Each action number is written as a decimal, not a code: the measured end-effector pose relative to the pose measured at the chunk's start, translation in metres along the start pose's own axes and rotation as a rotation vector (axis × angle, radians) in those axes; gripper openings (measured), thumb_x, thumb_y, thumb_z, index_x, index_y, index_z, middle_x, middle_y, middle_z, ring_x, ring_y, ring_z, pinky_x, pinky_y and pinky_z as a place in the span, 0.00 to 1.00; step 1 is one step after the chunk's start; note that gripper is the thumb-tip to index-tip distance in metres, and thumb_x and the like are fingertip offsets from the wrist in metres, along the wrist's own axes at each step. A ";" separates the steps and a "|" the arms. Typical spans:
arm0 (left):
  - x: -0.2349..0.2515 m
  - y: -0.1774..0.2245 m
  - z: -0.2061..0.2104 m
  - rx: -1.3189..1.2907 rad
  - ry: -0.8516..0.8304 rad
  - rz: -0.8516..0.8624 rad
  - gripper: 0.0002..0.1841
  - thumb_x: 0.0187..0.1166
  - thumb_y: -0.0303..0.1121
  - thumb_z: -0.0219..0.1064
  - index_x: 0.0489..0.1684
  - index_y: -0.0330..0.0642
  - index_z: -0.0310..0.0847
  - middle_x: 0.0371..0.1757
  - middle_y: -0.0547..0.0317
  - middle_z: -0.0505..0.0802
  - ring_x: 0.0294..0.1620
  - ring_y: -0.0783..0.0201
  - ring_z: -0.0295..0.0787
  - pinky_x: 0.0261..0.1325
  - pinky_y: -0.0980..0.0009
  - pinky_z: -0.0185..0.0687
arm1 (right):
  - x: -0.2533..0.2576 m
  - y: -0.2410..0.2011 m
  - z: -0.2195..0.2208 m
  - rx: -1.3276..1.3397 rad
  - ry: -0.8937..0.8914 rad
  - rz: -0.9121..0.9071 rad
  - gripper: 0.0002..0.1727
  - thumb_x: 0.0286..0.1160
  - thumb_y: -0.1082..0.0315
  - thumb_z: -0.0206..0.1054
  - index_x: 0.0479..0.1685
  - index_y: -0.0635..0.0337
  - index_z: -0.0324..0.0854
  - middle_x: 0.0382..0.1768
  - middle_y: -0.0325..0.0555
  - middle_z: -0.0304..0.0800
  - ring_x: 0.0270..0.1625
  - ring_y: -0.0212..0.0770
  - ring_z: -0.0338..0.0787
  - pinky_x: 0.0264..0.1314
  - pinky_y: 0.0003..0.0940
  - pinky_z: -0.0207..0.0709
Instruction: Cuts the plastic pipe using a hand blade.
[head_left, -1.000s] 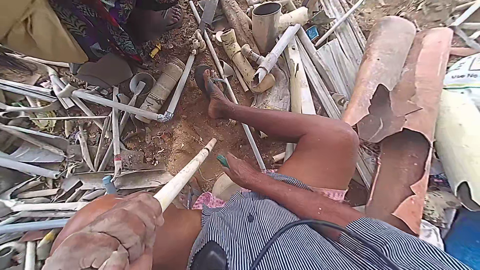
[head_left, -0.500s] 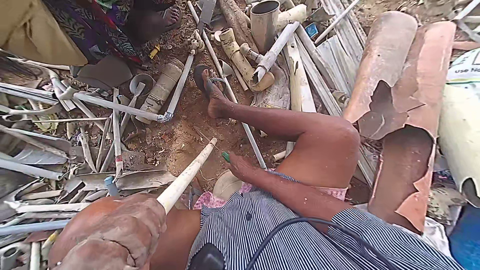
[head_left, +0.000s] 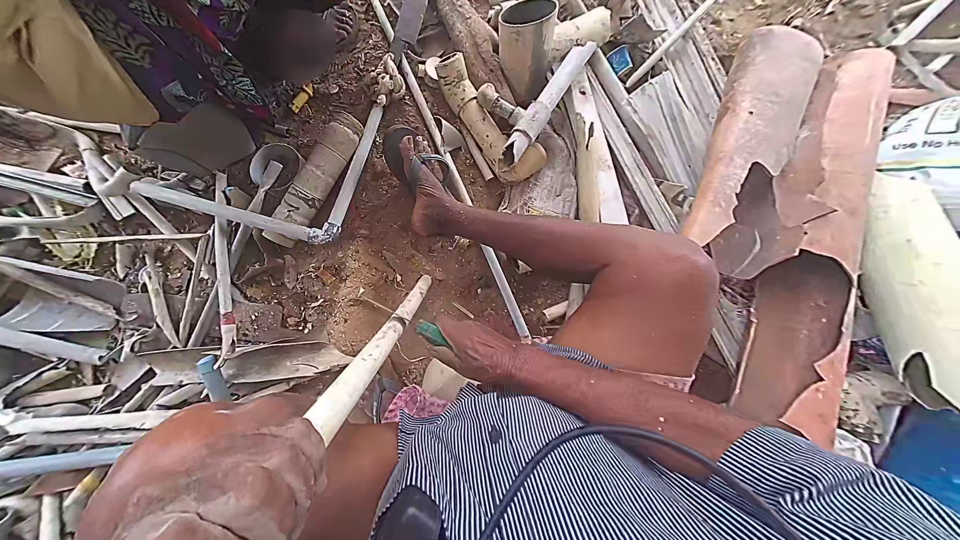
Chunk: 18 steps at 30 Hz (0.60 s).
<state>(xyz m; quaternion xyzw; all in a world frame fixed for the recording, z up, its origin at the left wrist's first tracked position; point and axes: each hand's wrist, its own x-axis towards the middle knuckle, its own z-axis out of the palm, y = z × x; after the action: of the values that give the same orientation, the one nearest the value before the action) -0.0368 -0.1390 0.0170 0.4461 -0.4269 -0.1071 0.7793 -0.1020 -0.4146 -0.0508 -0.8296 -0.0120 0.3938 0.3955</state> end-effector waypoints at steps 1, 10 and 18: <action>-0.001 0.001 -0.001 0.016 -0.005 -0.016 0.19 0.78 0.50 0.66 0.22 0.48 0.75 0.23 0.61 0.84 0.27 0.64 0.84 0.35 0.67 0.83 | -0.006 -0.011 0.002 0.017 0.048 -0.145 0.24 0.90 0.58 0.56 0.64 0.75 0.73 0.43 0.68 0.87 0.48 0.63 0.90 0.53 0.57 0.79; 0.018 0.007 -0.001 -0.004 -0.121 -0.125 0.21 0.75 0.52 0.71 0.19 0.49 0.73 0.20 0.63 0.82 0.23 0.67 0.82 0.32 0.70 0.81 | 0.006 0.007 -0.003 -0.035 -0.024 0.091 0.23 0.93 0.57 0.52 0.68 0.72 0.70 0.49 0.68 0.85 0.55 0.64 0.89 0.59 0.58 0.78; 0.010 -0.004 -0.018 -0.168 -0.195 -0.055 0.20 0.76 0.51 0.70 0.21 0.48 0.74 0.20 0.63 0.81 0.23 0.66 0.81 0.32 0.69 0.81 | 0.028 0.034 -0.006 -0.073 -0.030 0.308 0.22 0.92 0.59 0.53 0.72 0.68 0.70 0.58 0.68 0.85 0.62 0.65 0.88 0.64 0.62 0.78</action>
<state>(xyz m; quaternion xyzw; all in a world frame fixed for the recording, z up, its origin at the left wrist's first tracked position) -0.0162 -0.1360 0.0147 0.3783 -0.4778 -0.2070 0.7654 -0.0881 -0.4328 -0.0893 -0.8294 0.0953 0.4615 0.3000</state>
